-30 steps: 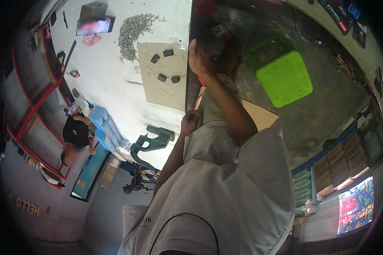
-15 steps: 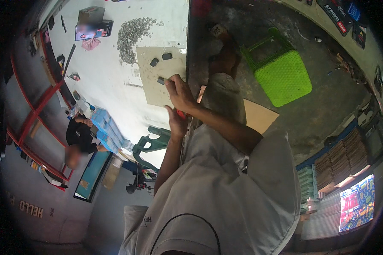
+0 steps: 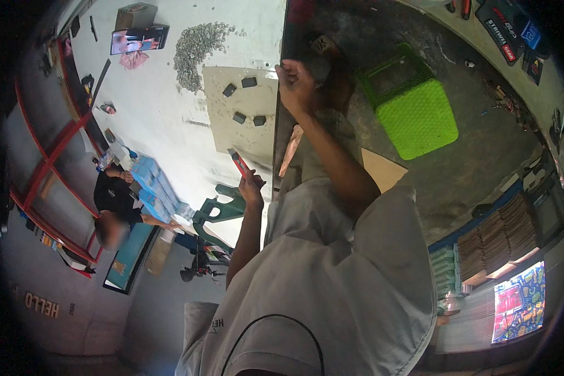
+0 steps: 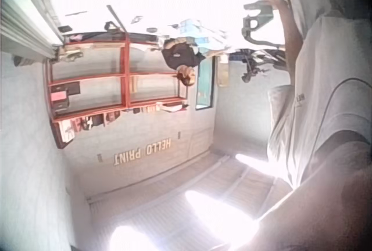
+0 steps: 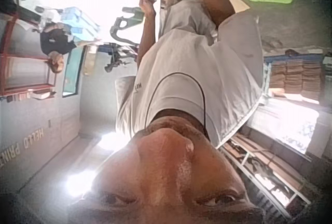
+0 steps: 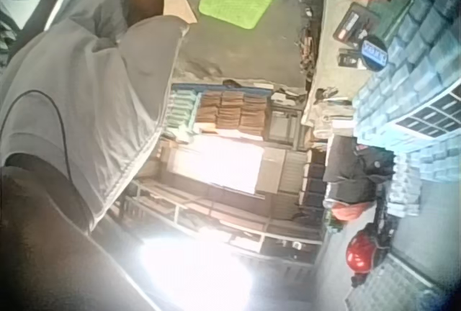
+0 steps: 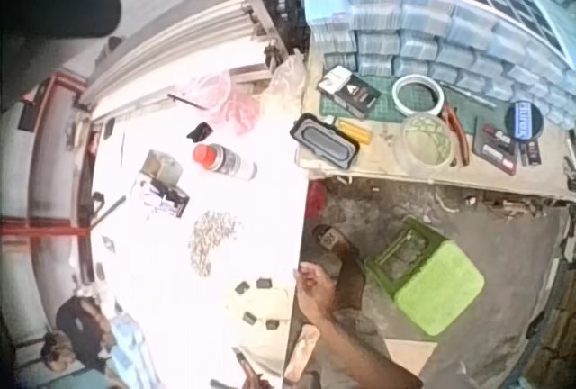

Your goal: The person sorts small metal fasteners on a white table, using a utility knife to scrape and gather them into a pile. They then transfer the fasteners into a small plastic bag.

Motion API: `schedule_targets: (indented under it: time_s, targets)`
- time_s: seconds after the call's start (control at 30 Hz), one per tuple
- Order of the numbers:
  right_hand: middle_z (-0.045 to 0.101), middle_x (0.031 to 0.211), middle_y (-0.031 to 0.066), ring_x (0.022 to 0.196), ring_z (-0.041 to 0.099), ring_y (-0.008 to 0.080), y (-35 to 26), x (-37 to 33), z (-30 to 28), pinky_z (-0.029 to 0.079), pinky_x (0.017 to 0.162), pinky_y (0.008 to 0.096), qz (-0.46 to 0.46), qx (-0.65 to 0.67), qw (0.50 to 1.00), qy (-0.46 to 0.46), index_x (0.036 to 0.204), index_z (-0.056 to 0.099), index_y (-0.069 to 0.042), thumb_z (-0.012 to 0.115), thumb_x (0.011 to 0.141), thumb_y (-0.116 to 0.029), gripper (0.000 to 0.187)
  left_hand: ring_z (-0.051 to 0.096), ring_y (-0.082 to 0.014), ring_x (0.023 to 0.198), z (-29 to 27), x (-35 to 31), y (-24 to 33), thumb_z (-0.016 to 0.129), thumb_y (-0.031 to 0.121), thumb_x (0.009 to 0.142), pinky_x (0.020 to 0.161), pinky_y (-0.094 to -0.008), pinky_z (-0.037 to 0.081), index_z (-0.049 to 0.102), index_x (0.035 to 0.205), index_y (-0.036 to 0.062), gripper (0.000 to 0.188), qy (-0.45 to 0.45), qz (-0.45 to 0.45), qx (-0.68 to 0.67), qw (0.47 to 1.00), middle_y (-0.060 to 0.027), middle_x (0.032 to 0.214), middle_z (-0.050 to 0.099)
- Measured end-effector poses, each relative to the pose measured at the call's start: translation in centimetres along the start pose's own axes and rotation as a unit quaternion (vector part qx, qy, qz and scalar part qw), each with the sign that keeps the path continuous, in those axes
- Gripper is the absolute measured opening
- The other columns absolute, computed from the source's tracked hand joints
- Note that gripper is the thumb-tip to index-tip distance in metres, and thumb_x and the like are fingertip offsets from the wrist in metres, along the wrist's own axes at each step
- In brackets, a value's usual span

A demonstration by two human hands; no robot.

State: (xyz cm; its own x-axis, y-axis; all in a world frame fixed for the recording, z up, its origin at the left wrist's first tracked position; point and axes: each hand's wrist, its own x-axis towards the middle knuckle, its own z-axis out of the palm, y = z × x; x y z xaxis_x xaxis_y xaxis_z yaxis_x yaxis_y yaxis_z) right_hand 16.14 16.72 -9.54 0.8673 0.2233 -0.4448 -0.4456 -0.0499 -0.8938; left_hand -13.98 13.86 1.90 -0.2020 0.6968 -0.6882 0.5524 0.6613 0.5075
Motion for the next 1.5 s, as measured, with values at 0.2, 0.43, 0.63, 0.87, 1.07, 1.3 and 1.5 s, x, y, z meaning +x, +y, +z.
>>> schedule_targets:
  time_s: [0.2, 0.43, 0.63, 0.87, 1.07, 1.3, 1.5]
  targets:
    - [0.072, 0.095, 0.0020, 0.086, 0.065, 0.0067, 0.5, 0.6, -0.6, 0.054, 0.076, 0.0224, 0.036, 0.025, 0.999, -0.033, 0.104, 0.068, -0.001, 0.078, 0.092, -0.007, 0.017, 0.052, -0.0110, 0.059, -0.2, -0.7, -1.9, 0.058, 0.045, 0.105, 0.057, -0.0288, 0.047, 0.061, 0.109, -0.0050, 0.050, -0.004, -0.033, -0.002, 0.999, -0.0009, 0.067, 0.052]
    - [0.070, 0.095, -0.0003, 0.086, 0.063, 0.0071, -0.1, 1.2, -0.9, 0.051, 0.076, 0.0243, 0.107, 0.070, 0.989, -0.077, 0.102, 0.069, -0.006, 0.077, 0.094, -0.014, 0.014, 0.054, -0.0118, 0.062, 1.4, -0.2, -0.2, 0.059, 0.051, 0.103, 0.061, -0.0295, 0.050, 0.060, 0.111, -0.0037, 0.055, -0.063, -0.012, 0.013, 0.998, -0.0009, 0.069, 0.053]
    - [0.065, 0.096, -0.0040, 0.091, 0.058, 0.0078, 1.7, 3.0, -2.3, 0.047, 0.082, 0.0285, 0.182, 0.216, 0.941, -0.185, 0.101, 0.066, -0.012, 0.071, 0.099, -0.018, 0.008, 0.052, -0.0107, 0.061, 2.5, -0.7, 1.4, 0.060, 0.051, 0.103, 0.060, -0.0278, 0.048, 0.061, 0.107, -0.0032, 0.055, -0.084, 0.006, 0.017, 0.996, -0.0007, 0.068, 0.052]
    - [0.066, 0.094, -0.0036, 0.087, 0.060, 0.0114, 2.3, 2.7, -1.9, 0.048, 0.079, 0.0326, 0.142, 0.136, 0.967, -0.160, 0.100, 0.065, -0.012, 0.068, 0.100, -0.019, 0.008, 0.051, -0.0103, 0.060, 2.3, -1.1, 1.1, 0.060, 0.052, 0.103, 0.060, -0.0278, 0.046, 0.061, 0.109, -0.0042, 0.056, -0.088, -0.012, 0.036, 0.995, 0.0002, 0.067, 0.051]
    - [0.069, 0.082, 0.0141, 0.074, 0.067, 0.0239, -1.0, 1.6, -0.4, 0.051, 0.071, 0.0386, -0.076, -0.216, 0.973, -0.040, 0.096, 0.065, -0.001, 0.070, 0.097, -0.020, 0.019, 0.052, -0.0109, 0.059, 2.1, -1.4, 1.2, 0.059, 0.051, 0.103, 0.059, -0.0279, 0.045, 0.060, 0.110, -0.0062, 0.058, -0.087, -0.008, 0.052, 0.995, -0.0018, 0.067, 0.054]
    - [0.070, 0.082, 0.0151, 0.072, 0.067, 0.0247, -2.5, 1.6, -0.2, 0.053, 0.070, 0.0378, -0.057, -0.243, 0.968, -0.039, 0.095, 0.065, -0.001, 0.075, 0.092, -0.013, 0.016, 0.055, -0.0119, 0.060, 2.4, -1.7, 0.3, 0.057, 0.049, 0.105, 0.059, -0.0282, 0.045, 0.062, 0.110, -0.0057, 0.055, -0.087, 0.006, 0.031, 0.996, -0.0039, 0.068, 0.059]
    - [0.070, 0.086, 0.0053, 0.073, 0.063, 0.0119, -4.3, 1.9, -0.4, 0.052, 0.068, 0.0288, 0.016, -0.082, 0.995, -0.061, 0.093, 0.065, -0.002, 0.074, 0.093, -0.008, 0.011, 0.055, -0.0113, 0.058, 2.4, -1.5, -0.2, 0.056, 0.044, 0.106, 0.056, -0.0274, 0.046, 0.063, 0.102, -0.0018, 0.047, -0.080, -0.007, 0.017, 0.997, -0.0033, 0.067, 0.058]
